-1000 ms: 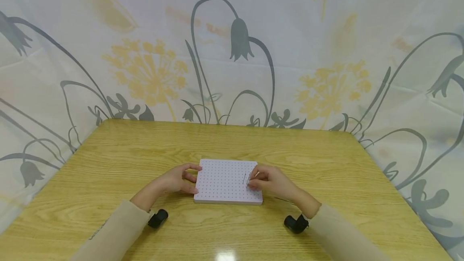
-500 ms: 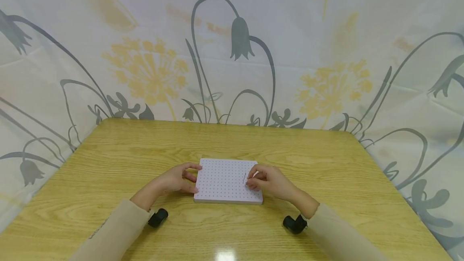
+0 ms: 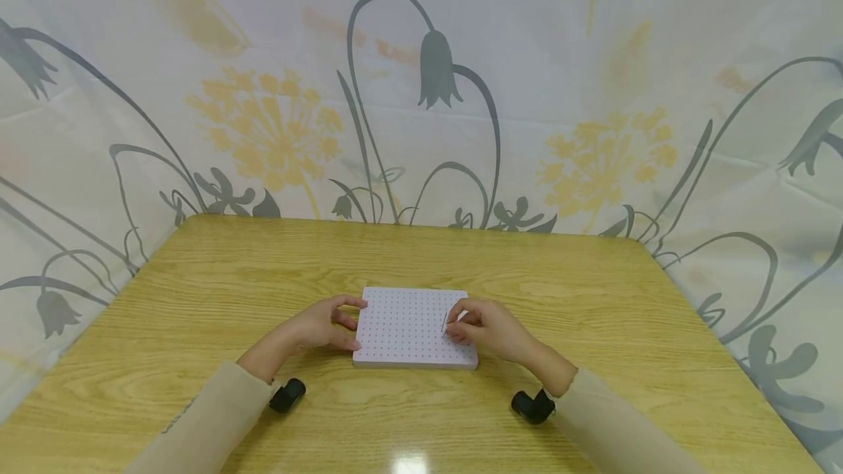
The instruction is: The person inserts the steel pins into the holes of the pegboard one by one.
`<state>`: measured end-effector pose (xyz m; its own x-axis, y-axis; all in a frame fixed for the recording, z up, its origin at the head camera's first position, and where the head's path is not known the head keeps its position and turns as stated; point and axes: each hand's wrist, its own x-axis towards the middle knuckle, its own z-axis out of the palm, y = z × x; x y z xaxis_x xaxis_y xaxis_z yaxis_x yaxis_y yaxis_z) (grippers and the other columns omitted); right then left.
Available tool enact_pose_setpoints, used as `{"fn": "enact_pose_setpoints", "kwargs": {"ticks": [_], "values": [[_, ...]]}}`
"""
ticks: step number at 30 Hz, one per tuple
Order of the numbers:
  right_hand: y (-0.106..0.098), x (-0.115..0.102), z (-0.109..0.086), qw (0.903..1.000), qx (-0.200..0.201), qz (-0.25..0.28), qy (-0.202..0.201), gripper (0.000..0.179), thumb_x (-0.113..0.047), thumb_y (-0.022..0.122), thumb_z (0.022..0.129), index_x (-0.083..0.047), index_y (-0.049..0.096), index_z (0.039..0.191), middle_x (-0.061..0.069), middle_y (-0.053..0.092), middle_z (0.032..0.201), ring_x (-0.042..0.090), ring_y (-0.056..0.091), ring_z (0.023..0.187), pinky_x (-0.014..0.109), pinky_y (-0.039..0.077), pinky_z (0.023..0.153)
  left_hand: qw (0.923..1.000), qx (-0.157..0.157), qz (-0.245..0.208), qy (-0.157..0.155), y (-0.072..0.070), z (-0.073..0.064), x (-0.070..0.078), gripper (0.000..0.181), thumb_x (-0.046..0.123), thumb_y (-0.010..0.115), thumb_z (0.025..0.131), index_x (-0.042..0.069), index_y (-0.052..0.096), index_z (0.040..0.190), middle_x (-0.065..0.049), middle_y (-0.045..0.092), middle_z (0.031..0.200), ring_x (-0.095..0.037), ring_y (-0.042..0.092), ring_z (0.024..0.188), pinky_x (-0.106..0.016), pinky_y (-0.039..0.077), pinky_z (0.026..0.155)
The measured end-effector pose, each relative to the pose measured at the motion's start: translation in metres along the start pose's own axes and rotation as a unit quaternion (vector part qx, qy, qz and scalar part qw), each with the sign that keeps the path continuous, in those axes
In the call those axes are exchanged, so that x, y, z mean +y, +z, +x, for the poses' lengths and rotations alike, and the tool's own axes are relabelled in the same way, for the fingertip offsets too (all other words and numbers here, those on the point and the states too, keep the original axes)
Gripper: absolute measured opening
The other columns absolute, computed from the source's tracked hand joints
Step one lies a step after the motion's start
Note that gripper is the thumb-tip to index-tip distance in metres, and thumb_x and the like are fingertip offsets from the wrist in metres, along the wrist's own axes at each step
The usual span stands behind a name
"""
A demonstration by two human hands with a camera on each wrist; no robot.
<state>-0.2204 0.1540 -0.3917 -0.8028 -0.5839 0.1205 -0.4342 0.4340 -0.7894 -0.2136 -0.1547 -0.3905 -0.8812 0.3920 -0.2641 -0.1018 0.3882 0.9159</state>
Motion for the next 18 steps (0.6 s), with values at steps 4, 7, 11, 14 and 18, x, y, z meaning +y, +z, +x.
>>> {"fn": "enact_pose_setpoints", "kwargs": {"ticks": [4,7,11,14,18], "values": [[-0.0006,-0.0012,0.0009,0.9999,0.0,-0.015,-0.003,0.005,-0.009,0.065,0.088,-0.005,0.063,0.087,0.005,0.069,0.079,0.016,0.065,0.071,0.027,0.052,0.062,1.0,0.0,0.001,0.001,-0.0001,-0.0005,0.0006,0.068,-0.004,0.075,0.075,0.001,0.043,0.135,-0.017,0.053,0.107,-0.024,0.054,0.091,-0.032,0.049,0.071],[-0.0006,-0.0019,0.0011,0.9999,-0.001,-0.016,-0.004,0.005,-0.011,0.065,0.088,-0.006,0.063,0.087,0.003,0.069,0.078,0.013,0.064,0.07,0.025,0.051,0.062,1.0,0.0,0.001,-0.001,0.0001,-0.0008,0.001,0.068,-0.004,0.075,0.075,0.001,0.043,0.135,-0.018,0.053,0.107,-0.023,0.054,0.09,-0.032,0.049,0.071],[0.0004,-0.0026,0.0015,0.9992,0.002,-0.04,-0.005,0.006,-0.012,0.066,0.088,-0.007,0.064,0.086,0.0,0.068,0.076,0.01,0.062,0.067,0.024,0.05,0.061,1.0,0.001,-0.001,-0.002,0.0007,-0.0015,0.0021,0.067,-0.005,0.074,0.075,0.0,0.043,0.134,-0.018,0.053,0.107,-0.023,0.055,0.089,-0.032,0.049,0.071],[0.0017,-0.0045,0.0016,0.9975,0.009,-0.07,-0.002,0.006,-0.013,0.068,0.086,-0.008,0.066,0.085,-0.002,0.066,0.075,0.007,0.06,0.066,0.023,0.049,0.06,1.0,0.003,-0.001,-0.003,0.0011,-0.0021,0.0029,0.067,-0.006,0.074,0.075,0.0,0.043,0.134,-0.017,0.053,0.106,-0.023,0.054,0.089,-0.032,0.049,0.07],[0.0036,-0.008,0.002,0.9951,0.021,-0.096,0.001,0.006,-0.012,0.069,0.085,-0.006,0.068,0.083,-0.004,0.064,0.072,0.004,0.057,0.063,0.023,0.047,0.058,1.0,0.004,-0.001,-0.002,0.0012,-0.0024,0.0034,0.067,-0.006,0.074,0.075,0.0,0.043,0.134,-0.017,0.053,0.105,-0.023,0.054,0.089,-0.032,0.049,0.07]]}}
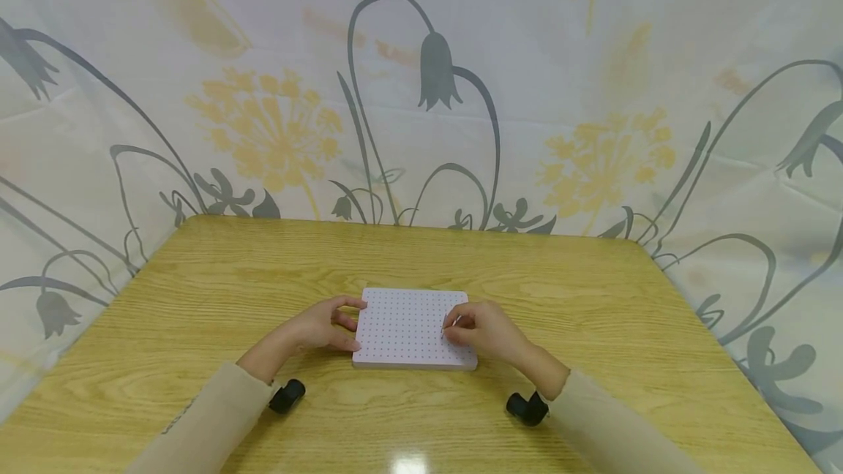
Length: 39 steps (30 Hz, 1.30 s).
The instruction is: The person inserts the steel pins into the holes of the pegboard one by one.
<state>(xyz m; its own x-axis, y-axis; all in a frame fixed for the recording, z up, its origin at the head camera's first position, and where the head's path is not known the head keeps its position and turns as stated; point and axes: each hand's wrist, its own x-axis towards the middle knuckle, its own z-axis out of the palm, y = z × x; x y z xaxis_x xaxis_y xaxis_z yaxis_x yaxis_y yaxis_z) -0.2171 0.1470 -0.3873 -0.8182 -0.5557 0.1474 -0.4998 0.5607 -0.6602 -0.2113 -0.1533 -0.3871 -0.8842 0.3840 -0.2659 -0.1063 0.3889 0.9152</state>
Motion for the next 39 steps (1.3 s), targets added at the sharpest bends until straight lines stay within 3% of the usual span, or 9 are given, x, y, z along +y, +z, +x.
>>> {"fn": "enact_pose_setpoints", "kwargs": {"ticks": [7,15,24,39], "values": [[0.0,-0.003,-0.002,1.0,0.002,-0.008,0.001,0.002,-0.005,0.068,0.084,-0.005,0.067,0.085,-0.005,0.062,0.067,0.003,0.057,0.06,0.022,0.047,0.055,1.0,0.0,0.002,-0.001,0.0,0.0,0.001,0.067,-0.005,0.074,0.075,0.0,0.043,0.135,-0.017,0.053,0.106,-0.023,0.054,0.089,-0.032,0.049,0.07],[-0.007,0.004,-0.01,0.9999,-0.013,0.01,-0.002,0.014,-0.005,0.067,0.084,-0.004,0.066,0.098,-0.005,0.064,0.071,0.005,0.058,0.064,0.024,0.048,0.059,1.0,-0.005,0.003,0.002,0.0,0.0,0.0,0.067,-0.004,0.074,0.075,0.0,0.043,0.135,-0.017,0.053,0.106,-0.023,0.055,0.09,-0.032,0.049,0.071],[-0.017,0.013,-0.021,0.9989,-0.028,0.038,-0.006,0.018,-0.008,0.068,0.085,-0.001,0.065,0.101,-0.002,0.066,0.077,0.007,0.06,0.067,0.025,0.047,0.057,1.0,-0.003,0.0,-0.002,-0.001,0.001,-0.002,0.068,-0.004,0.075,0.075,0.001,0.043,0.135,-0.017,0.053,0.107,-0.023,0.055,0.089,-0.032,0.049,0.07],[-0.031,0.024,-0.039,0.9992,-0.012,0.039,0.004,0.017,-0.006,0.066,0.086,0.001,0.064,0.102,0.0,0.066,0.077,0.013,0.062,0.068,0.026,0.049,0.058,0.9998,0.006,0.017,0.003,-0.001,0.004,-0.004,0.067,-0.003,0.076,0.073,0.002,0.046,0.133,-0.014,0.053,0.105,-0.023,0.053,0.091,-0.031,0.049,0.069]]}}
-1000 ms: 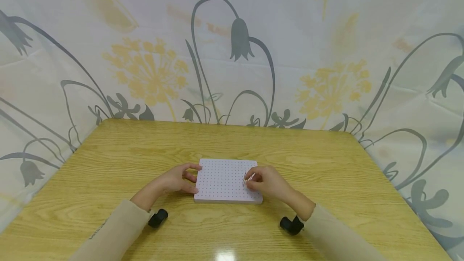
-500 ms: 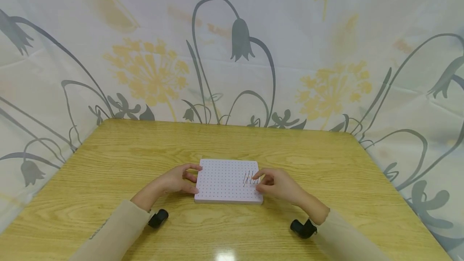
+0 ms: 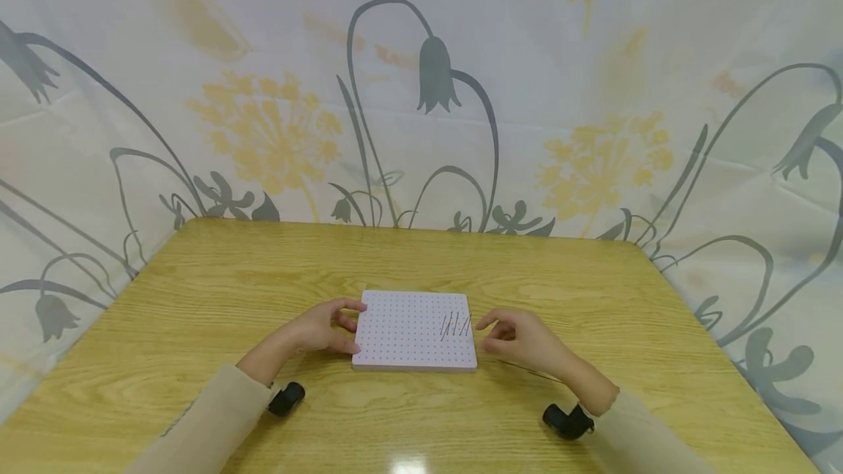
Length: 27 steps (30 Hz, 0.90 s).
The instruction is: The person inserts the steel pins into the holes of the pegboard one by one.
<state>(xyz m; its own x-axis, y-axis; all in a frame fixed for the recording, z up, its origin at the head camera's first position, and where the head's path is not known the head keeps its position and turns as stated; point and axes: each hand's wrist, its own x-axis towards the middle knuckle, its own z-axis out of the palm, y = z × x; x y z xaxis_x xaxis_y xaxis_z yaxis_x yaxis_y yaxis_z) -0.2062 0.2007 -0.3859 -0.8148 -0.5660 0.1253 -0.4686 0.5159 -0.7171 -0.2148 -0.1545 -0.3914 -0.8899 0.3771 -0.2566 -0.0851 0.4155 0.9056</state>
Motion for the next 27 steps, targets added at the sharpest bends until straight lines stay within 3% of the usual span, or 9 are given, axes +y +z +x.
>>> {"fn": "enact_pose_setpoints", "kwargs": {"ticks": [13,27], "values": [[-0.012,0.006,-0.013,0.9996,0.017,-0.022,0.009,0.016,-0.006,0.066,0.086,0.0,0.064,0.101,-0.001,0.066,0.081,0.01,0.063,0.074,0.028,0.051,0.067,0.9999,-0.006,0.002,0.011,0.0,0.0,0.0,0.068,-0.005,0.075,0.074,-0.001,0.045,0.134,-0.015,0.053,0.106,-0.023,0.053,0.091,-0.031,0.049,0.068],[-0.022,0.022,-0.026,0.9998,0.012,-0.01,0.007,0.017,-0.007,0.068,0.085,0.001,0.065,0.099,0.002,0.067,0.084,0.012,0.063,0.076,0.027,0.051,0.066,0.9999,-0.005,0.003,0.011,0.0,-0.001,0.0,0.067,-0.004,0.075,0.074,0.0,0.045,0.134,-0.015,0.053,0.107,-0.023,0.053,0.092,-0.031,0.048,0.067]]}}
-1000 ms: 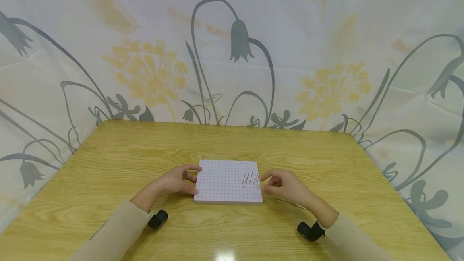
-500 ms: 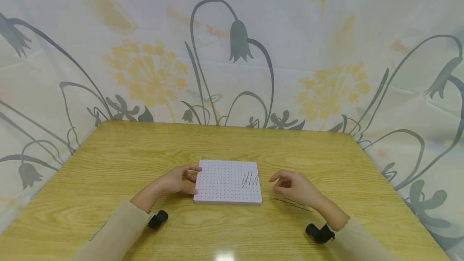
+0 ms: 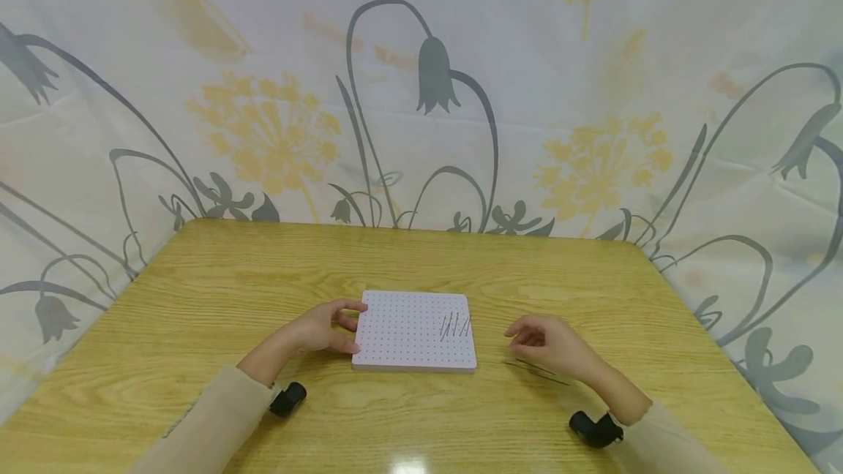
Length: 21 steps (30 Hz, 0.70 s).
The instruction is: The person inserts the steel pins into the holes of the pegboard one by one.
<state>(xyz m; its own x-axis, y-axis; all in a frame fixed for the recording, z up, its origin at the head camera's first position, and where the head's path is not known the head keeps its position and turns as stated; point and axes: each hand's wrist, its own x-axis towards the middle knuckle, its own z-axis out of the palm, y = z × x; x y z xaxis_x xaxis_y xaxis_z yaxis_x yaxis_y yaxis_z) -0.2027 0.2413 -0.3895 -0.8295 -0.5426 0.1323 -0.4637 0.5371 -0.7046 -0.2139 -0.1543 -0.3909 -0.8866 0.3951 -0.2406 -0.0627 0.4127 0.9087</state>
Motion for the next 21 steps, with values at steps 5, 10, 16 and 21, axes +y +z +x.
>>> {"fn": "enact_pose_setpoints", "kwargs": {"ticks": [5,10,16,21], "values": [[-0.007,0.005,-0.005,0.9999,-0.005,0.008,0.01,0.017,-0.007,0.068,0.085,0.002,0.065,0.099,0.005,0.066,0.087,0.012,0.062,0.078,0.027,0.051,0.067,1.0,0.004,0.002,-0.007,0.0,0.001,0.0,0.068,-0.003,0.076,0.074,0.001,0.045,0.134,-0.015,0.053,0.107,-0.023,0.054,0.092,-0.031,0.048,0.068],[-0.015,0.004,-0.008,0.9997,-0.011,0.002,0.022,0.014,-0.006,0.068,0.084,0.002,0.065,0.095,0.009,0.064,0.089,0.014,0.061,0.078,0.027,0.05,0.066,0.9999,0.007,0.002,-0.012,0.0,0.001,0.0,0.068,-0.003,0.076,0.073,0.001,0.045,0.134,-0.016,0.054,0.108,-0.024,0.054,0.093,-0.031,0.048,0.069],[-0.018,0.011,-0.007,0.9987,-0.04,-0.027,0.015,0.01,-0.006,0.07,0.082,-0.001,0.067,0.09,0.003,0.065,0.085,0.01,0.06,0.074,0.027,0.049,0.065,0.9999,0.006,0.005,-0.009,0.0,0.0,0.001,0.068,-0.003,0.076,0.074,0.001,0.045,0.134,-0.015,0.054,0.107,-0.024,0.053,0.093,-0.03,0.048,0.068],[-0.016,0.018,-0.004,0.9971,-0.061,-0.042,0.015,0.005,-0.007,0.07,0.083,-0.004,0.067,0.086,0.0,0.063,0.083,0.008,0.057,0.071,0.026,0.048,0.063,1.0,0.005,0.008,-0.003,0.0,0.0,0.001,0.068,-0.003,0.076,0.073,0.0,0.045,0.134,-0.015,0.054,0.107,-0.024,0.053,0.094,-0.031,0.047,0.069]]}}
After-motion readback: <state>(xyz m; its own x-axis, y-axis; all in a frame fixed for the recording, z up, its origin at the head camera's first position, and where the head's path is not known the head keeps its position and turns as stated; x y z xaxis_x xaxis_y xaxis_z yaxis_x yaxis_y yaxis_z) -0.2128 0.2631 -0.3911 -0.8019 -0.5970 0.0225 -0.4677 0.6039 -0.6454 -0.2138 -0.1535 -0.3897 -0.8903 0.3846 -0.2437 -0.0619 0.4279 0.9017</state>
